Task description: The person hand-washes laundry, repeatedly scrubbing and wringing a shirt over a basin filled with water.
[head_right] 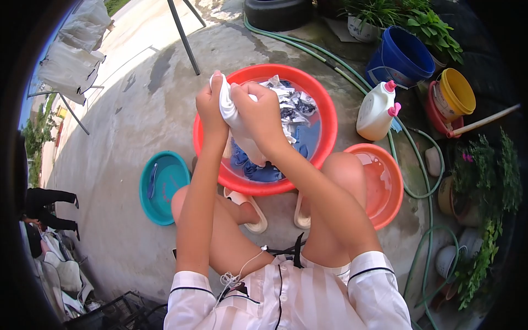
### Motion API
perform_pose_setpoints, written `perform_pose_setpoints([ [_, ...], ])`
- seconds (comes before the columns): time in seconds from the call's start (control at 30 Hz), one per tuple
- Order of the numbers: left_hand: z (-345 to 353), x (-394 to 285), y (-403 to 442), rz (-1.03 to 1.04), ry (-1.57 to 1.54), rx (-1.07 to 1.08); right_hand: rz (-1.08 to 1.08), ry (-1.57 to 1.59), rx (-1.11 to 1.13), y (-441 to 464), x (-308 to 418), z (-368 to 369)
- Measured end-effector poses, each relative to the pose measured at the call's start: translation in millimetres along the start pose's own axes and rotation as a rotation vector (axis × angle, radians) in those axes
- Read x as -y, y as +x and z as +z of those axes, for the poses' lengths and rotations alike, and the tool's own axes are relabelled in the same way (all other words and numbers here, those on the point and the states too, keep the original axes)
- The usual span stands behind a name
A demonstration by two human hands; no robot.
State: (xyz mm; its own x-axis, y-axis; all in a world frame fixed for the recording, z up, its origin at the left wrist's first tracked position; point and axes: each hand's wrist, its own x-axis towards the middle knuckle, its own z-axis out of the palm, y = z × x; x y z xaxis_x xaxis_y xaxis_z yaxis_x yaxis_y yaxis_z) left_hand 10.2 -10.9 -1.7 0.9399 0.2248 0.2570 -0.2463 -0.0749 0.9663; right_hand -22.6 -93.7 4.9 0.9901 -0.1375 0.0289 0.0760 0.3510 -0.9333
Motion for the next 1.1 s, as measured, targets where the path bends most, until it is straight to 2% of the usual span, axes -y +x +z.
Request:
perform_pose_setpoints([
  [0.07,-2,10,12,-0.061,-0.047,-0.049,-0.080,-0.194,0.120,-10,-6,4],
  [0.17,3,20,9,-0.097,-0.069,-0.018,-0.035,-0.062,-0.005,0,-11,4],
  [0.27,19,4,-15,-0.013,0.026,0.057,0.037,0.167,-0.104,23,-9,-11],
  [0.33,22,-7,-34,0.116,0.172,0.135,0.098,0.315,-0.144,32,-1,-23],
  [0.43,20,-18,-52,0.266,0.314,0.197,0.124,0.304,-0.112,31,-3,-26],
  [0.53,11,-17,-35,0.210,0.359,0.131,0.164,0.279,-0.064,17,-4,-18],
  [0.67,-5,4,6,-0.002,0.149,0.007,0.140,0.030,0.043,-2,-10,-7],
  [0.73,1,9,5,-0.058,0.087,0.035,0.104,-0.035,0.046,-5,-15,-4],
  [0.77,5,9,3,-0.086,0.056,0.049,0.060,0.080,-0.011,1,-18,-3],
  [0.87,18,-4,-25,0.090,0.160,0.113,0.139,0.319,-0.123,18,-2,-13],
  [0.97,20,-16,-48,0.211,0.155,0.219,0.158,0.288,-0.124,24,1,-23],
  [1.1,9,-20,-43,0.222,0.234,0.203,0.136,0.278,-0.088,16,-3,-18],
])
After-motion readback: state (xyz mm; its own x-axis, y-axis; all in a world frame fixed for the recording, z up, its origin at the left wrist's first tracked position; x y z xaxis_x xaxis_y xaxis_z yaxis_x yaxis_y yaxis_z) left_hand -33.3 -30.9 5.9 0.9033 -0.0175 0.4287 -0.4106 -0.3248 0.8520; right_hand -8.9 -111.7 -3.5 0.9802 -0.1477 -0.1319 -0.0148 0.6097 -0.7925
